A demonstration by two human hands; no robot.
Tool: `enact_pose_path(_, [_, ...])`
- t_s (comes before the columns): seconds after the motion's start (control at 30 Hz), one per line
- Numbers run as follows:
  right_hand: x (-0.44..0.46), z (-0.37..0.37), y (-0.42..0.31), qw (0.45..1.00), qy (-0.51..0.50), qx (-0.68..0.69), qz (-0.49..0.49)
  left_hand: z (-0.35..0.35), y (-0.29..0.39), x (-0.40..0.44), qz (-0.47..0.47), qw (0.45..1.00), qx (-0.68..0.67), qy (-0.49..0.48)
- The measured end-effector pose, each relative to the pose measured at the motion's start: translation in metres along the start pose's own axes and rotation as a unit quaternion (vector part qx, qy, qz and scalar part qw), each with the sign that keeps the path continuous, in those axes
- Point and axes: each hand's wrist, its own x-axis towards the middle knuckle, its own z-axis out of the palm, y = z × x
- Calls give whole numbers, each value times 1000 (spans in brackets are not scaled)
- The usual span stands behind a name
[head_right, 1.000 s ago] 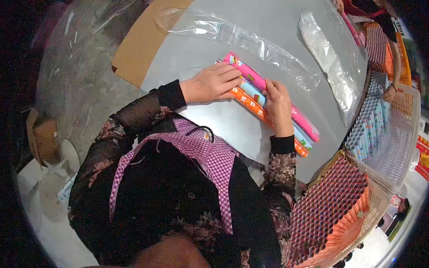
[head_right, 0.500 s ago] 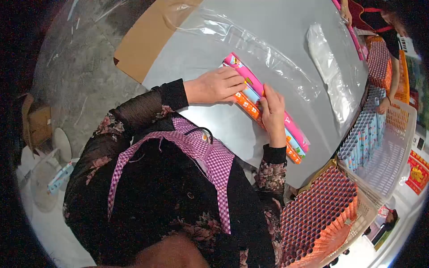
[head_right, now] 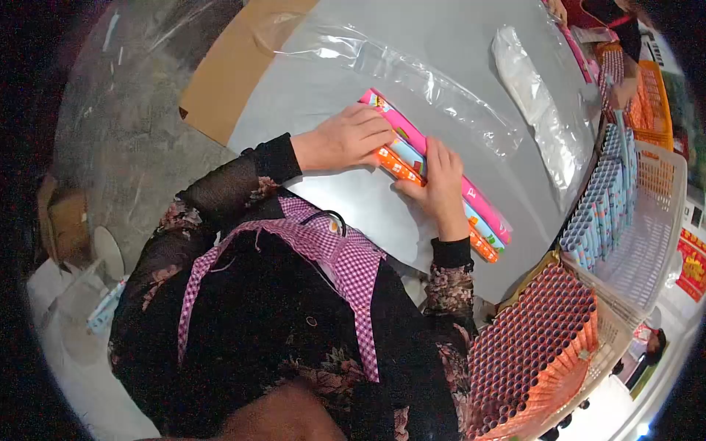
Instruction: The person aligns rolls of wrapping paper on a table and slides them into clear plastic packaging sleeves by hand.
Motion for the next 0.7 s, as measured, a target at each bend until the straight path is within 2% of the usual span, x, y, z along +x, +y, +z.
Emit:
enact_pose_path(0.03, [0, 1, 0, 1000, 11, -6, -4, -3, -1, 3, 5, 1000, -1, -2])
enact_pose_path(0.13, [-2, 5, 5, 1000, 6, 8, 5, -13, -13, 11, -74, 994, -30, 76])
enact_pose_path(0.17, [-3, 7, 6, 1000, 9, 9, 0, -16, -22, 13, -70, 995, -33, 70])
enact_pose_path(0.2, [-4, 6, 7, 1000, 1, 18, 8, -19, -31, 15, -153, 963, -198, 101])
enact_pose_path(0.27, [-5, 6, 9, 1000, -2, 19, 21, -23, -51, 13, -230, 898, -355, 118])
enact_pose_path(0.37, [-3, 2, 5, 999, -1, 33, 23, -17, -66, 7, -234, 897, -371, 46])
enact_pose_path(0.43, [-3, -1, 0, 998, -12, 57, 38, -14, -55, 12, -63, 980, -188, -32])
enact_pose_path(0.47, [-3, -3, -1, 998, -9, 54, 35, -15, -47, 9, -33, 994, -74, -70])
enact_pose_path(0.57, [-6, -1, 3, 999, 3, 44, 21, -16, -38, 10, -27, 993, -20, -117])
enact_pose_path(0.7, [-4, -3, 3, 999, -16, 25, 15, -15, -32, 12, -24, 993, 13, -115])
